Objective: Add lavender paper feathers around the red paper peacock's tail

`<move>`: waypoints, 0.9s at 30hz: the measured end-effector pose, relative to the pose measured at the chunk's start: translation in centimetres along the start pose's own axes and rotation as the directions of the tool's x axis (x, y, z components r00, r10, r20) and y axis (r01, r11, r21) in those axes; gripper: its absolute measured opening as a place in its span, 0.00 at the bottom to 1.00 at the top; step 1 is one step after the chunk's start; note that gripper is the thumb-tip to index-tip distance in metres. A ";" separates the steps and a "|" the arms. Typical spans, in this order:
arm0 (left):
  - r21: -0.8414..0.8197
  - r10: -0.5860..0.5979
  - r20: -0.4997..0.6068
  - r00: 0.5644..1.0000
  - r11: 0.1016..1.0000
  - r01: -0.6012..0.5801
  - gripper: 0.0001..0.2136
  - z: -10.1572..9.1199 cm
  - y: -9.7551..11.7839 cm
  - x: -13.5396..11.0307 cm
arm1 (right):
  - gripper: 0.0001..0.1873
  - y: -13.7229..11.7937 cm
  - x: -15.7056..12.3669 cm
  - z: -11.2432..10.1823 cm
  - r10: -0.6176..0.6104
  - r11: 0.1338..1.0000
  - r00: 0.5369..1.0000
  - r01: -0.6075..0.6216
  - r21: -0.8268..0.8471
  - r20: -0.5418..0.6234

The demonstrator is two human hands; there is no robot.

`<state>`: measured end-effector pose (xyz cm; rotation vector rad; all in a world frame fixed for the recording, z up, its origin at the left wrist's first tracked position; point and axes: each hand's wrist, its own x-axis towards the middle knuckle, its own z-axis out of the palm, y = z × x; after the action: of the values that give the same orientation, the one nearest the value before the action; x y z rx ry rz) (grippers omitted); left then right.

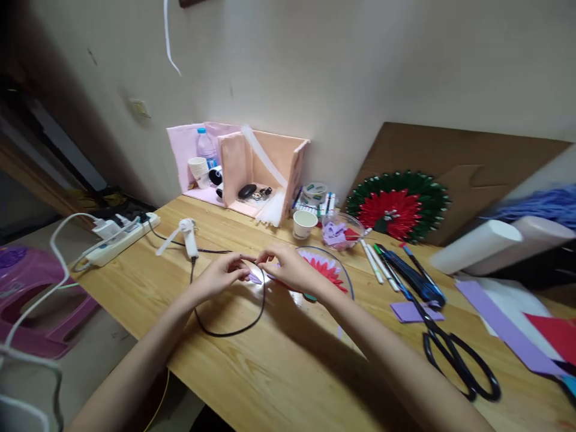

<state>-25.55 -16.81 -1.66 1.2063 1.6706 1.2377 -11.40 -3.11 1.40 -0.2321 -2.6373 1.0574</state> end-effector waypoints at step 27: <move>0.261 0.193 0.107 0.975 0.941 -0.215 0.15 7.9 3.0 6.7 | 0.08 5.3 -7.6 -4.5 0.295 0.896 0.955 -0.263 0.358 -0.037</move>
<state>-19.56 -7.92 -1.11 1.6100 1.7301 1.0865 -2.54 1.68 -0.77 -0.5778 -2.3264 1.5467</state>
